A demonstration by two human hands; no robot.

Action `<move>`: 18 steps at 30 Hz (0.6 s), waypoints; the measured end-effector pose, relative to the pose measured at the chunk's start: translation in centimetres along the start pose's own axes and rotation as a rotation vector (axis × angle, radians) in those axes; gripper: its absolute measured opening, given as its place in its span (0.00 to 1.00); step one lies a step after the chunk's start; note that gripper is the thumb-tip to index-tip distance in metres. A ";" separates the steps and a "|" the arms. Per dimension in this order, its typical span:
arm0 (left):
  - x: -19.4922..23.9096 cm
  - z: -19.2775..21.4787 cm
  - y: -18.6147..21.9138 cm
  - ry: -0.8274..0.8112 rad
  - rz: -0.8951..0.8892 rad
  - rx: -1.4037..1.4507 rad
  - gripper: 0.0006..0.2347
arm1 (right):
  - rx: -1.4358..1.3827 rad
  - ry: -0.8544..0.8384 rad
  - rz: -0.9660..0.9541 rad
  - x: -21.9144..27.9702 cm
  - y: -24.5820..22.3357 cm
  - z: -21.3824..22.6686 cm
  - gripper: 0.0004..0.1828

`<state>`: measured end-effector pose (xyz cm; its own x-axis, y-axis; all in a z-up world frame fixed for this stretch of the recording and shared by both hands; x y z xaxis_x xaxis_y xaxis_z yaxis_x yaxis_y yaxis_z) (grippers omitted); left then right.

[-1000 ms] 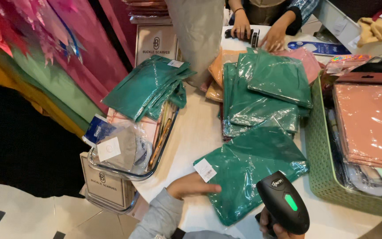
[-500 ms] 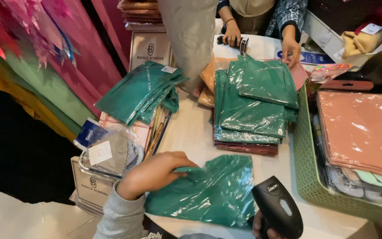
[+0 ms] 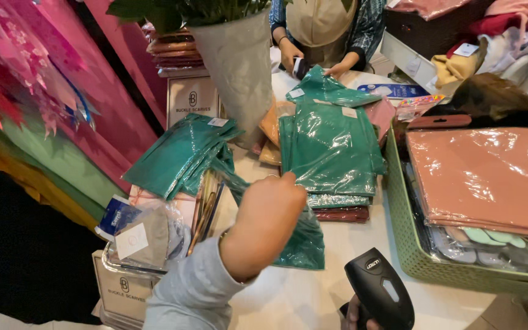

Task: The person scans the barcodes on several individually packaged scarves using a handheld scanner, handling them one at a time and moving them between piles on the counter.

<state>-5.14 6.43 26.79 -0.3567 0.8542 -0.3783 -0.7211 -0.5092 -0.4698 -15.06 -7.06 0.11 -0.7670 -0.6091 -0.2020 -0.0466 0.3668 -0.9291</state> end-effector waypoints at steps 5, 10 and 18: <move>-7.4 1.3 -0.3 0.353 0.077 -0.093 0.07 | 0.021 -0.073 0.007 0.4 0.2 -0.7 0.23; -16.6 1.7 -4.2 0.372 -0.025 -0.240 0.14 | 0.081 0.497 0.389 1.9 -1.8 -1.4 0.32; -9.5 5.0 -0.7 0.289 0.487 -0.619 0.21 | -0.042 0.351 0.425 2.7 0.2 1.0 0.43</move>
<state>-4.26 -0.82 34.72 -0.3166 0.5061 -0.8023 -0.0395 -0.8521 -0.5219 -16.53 -9.32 -0.97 -0.8908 -0.1333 -0.4345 0.2935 0.5613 -0.7738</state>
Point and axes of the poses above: each hand's wrist, its own x-axis away from the middle knuckle, its own z-axis out of the back of the hand, y = z × x, the point moved 10 cm from there along -x, towards the middle knuckle, and after that the axes turned 14 degrees about -z, right-handed, at the moved point
